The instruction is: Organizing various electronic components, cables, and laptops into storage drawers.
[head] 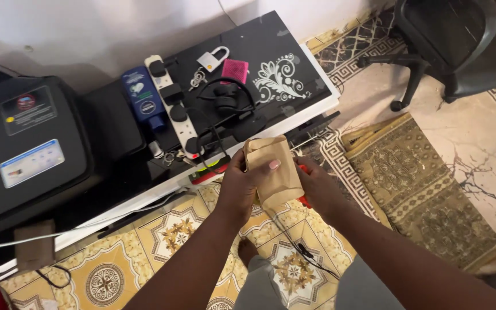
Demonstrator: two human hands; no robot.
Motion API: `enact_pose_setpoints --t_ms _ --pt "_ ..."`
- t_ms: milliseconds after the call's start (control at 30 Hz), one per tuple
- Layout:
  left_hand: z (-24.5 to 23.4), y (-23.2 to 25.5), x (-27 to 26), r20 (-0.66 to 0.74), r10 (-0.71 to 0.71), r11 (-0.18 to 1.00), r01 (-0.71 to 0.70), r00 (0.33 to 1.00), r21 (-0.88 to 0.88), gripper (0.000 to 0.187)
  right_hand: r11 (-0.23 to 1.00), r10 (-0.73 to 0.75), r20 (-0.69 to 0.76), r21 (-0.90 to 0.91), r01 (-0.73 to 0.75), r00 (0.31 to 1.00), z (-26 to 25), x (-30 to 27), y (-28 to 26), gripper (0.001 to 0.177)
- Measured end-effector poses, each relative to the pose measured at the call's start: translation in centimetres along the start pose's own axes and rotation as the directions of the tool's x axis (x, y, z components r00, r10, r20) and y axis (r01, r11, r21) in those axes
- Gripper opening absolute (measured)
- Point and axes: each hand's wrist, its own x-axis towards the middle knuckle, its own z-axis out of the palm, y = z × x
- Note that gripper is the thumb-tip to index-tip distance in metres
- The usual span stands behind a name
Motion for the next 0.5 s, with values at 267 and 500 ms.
enact_pose_setpoints --t_ms 267,500 --pt "3.3 -3.3 3.0 -0.02 0.024 0.997 -0.025 1.0 -0.073 0.071 0.994 0.092 -0.01 -0.052 -0.093 0.996 -4.5 2.7 1.0 0.045" --pt "8.8 -5.6 8.3 -0.072 0.083 0.993 -0.088 0.994 -0.074 0.069 0.997 0.081 0.124 -0.028 -0.078 0.989 -12.1 8.2 1.4 0.043"
